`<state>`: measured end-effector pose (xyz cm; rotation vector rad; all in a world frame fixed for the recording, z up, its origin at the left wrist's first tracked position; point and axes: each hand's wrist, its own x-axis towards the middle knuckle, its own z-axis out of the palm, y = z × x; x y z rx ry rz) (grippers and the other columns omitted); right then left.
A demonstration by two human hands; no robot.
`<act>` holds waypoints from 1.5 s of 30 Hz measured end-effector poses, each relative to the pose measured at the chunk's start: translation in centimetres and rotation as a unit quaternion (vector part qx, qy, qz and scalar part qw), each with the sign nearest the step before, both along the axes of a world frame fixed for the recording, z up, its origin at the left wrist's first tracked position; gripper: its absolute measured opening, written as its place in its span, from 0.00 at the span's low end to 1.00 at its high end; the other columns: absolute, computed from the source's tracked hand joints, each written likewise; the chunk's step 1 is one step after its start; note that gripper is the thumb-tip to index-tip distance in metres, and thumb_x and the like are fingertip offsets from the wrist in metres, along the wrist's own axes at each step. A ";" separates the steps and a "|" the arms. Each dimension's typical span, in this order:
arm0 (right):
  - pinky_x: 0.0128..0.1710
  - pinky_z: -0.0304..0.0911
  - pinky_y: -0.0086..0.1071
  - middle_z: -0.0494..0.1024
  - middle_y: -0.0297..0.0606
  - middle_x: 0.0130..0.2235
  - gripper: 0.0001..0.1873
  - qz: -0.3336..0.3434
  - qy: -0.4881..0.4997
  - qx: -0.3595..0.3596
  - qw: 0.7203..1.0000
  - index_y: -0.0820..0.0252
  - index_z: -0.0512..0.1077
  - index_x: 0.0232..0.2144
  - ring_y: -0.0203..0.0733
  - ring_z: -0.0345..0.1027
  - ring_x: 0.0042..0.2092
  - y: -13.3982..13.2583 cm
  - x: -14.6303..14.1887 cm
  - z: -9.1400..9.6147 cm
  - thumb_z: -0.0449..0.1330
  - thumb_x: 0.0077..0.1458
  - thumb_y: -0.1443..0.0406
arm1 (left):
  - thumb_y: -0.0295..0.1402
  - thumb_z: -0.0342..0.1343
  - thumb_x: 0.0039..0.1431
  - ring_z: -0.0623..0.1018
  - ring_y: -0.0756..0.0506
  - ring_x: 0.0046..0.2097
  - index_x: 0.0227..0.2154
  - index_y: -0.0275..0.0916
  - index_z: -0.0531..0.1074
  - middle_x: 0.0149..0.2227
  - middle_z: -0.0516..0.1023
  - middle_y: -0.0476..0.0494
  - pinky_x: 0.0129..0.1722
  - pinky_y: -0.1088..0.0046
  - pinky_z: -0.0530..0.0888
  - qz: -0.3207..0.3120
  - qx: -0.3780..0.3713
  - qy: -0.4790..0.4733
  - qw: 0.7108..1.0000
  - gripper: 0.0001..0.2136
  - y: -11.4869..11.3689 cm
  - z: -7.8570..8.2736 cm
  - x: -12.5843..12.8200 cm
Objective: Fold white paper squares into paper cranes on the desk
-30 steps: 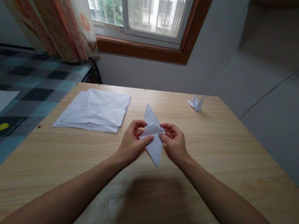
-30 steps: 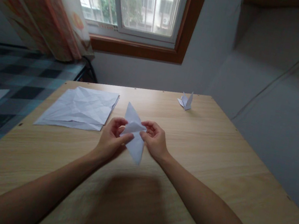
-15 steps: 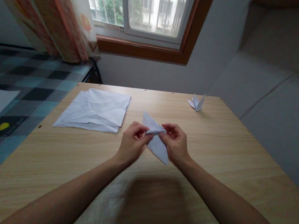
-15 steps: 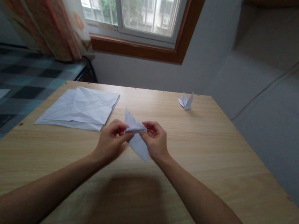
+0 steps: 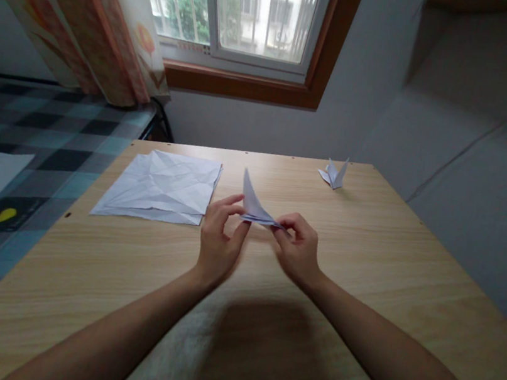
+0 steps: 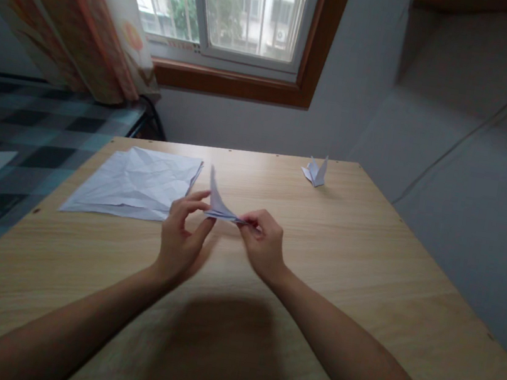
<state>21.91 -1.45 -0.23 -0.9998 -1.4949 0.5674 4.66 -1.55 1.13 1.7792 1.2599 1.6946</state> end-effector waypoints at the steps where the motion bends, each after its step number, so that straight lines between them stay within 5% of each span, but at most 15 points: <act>1: 0.36 0.65 0.36 0.76 0.34 0.31 0.03 -0.022 -0.015 0.034 0.999 0.54 0.75 0.29 0.42 0.70 0.35 -0.1 0.0 0.2 0.62 0.56 0.66 | 0.31 0.62 0.53 0.71 0.38 0.57 0.39 0.43 0.73 0.53 0.75 0.42 0.56 0.58 0.66 -0.002 -0.006 -0.009 1.000 0.10 0.0 -0.1 0.1; 4: 0.38 0.67 0.38 0.76 0.35 0.32 0.06 -0.070 -0.060 0.134 0.987 0.52 0.75 0.30 0.43 0.71 0.37 -0.2 0.3 0.4 0.60 0.56 0.69 | 0.31 0.61 0.51 0.73 0.39 0.53 0.47 0.43 0.70 0.52 0.74 0.41 0.49 0.62 0.70 -0.063 -0.070 -0.113 0.989 0.19 0.1 -0.5 0.4; 9: 0.37 0.64 0.40 0.75 0.37 0.32 0.10 -0.109 -0.181 0.201 0.957 0.51 0.78 0.33 0.44 0.68 0.36 -0.3 0.5 -0.2 0.59 0.58 0.71 | 0.37 0.63 0.51 0.77 0.44 0.43 0.43 0.42 0.67 0.41 0.77 0.45 0.45 0.67 0.73 -0.233 -0.199 -0.236 0.922 0.17 0.0 -0.7 1.3; 15: 0.42 0.59 0.43 0.78 0.38 0.34 0.03 -0.025 -0.294 0.198 0.935 0.52 0.77 0.36 0.46 0.67 0.39 -0.9 -0.1 0.0 0.64 0.57 0.62 | 0.34 0.65 0.47 0.78 0.45 0.41 0.38 0.39 0.69 0.37 0.79 0.46 0.45 0.67 0.73 -0.175 -0.199 -0.252 0.931 0.15 0.6 -0.8 1.3; 21: 0.44 0.65 0.43 0.75 0.40 0.38 0.08 -0.073 -0.160 0.129 0.976 0.53 0.74 0.39 0.48 0.68 0.43 -0.6 -0.1 0.6 0.65 0.56 0.61 | 0.31 0.66 0.44 0.80 0.45 0.37 0.35 0.39 0.68 0.34 0.80 0.47 0.39 0.69 0.75 -0.152 -0.192 -0.248 0.937 0.15 1.1 -0.7 1.0; 29: 0.45 0.66 0.42 0.77 0.42 0.39 0.06 -0.029 -0.184 0.094 0.978 0.55 0.75 0.39 0.48 0.69 0.43 -0.3 0.0 0.2 0.63 0.57 0.64 | 0.31 0.67 0.44 0.80 0.47 0.33 0.37 0.38 0.67 0.31 0.81 0.49 0.35 0.72 0.75 -0.209 -0.237 -0.254 0.914 0.18 0.6 -0.7 1.0; 33: 0.40 0.65 0.38 0.76 0.37 0.34 0.04 -0.023 -0.048 -0.016 0.998 0.55 0.75 0.33 0.44 0.69 0.37 0.1 -0.1 0.0 0.61 0.59 0.62 | 0.33 0.67 0.46 0.81 0.46 0.36 0.37 0.38 0.70 0.33 0.81 0.46 0.36 0.72 0.75 -0.214 -0.230 -0.260 0.913 0.16 0.7 -0.9 0.9; 39: 0.36 0.66 0.31 0.77 0.32 0.35 0.11 0.124 0.224 -0.172 0.951 0.56 0.72 0.33 0.37 0.71 0.34 1.3 -0.5 -0.7 0.68 0.47 0.62 | 0.33 0.66 0.48 0.80 0.46 0.36 0.42 0.37 0.72 0.34 0.81 0.46 0.39 0.71 0.75 -0.234 -0.217 -0.276 0.907 0.17 1.1 -1.2 0.8; 45: 0.34 0.65 0.28 0.75 0.29 0.28 0.14 0.102 0.266 -0.183 0.941 0.57 0.72 0.30 0.34 0.69 0.30 1.8 -0.5 -0.7 0.71 0.41 0.64 | 0.30 0.68 0.42 0.80 0.48 0.34 0.42 0.40 0.72 0.37 0.80 0.49 0.36 0.73 0.75 -0.204 -0.228 -0.280 0.910 0.21 0.8 -0.7 0.7</act>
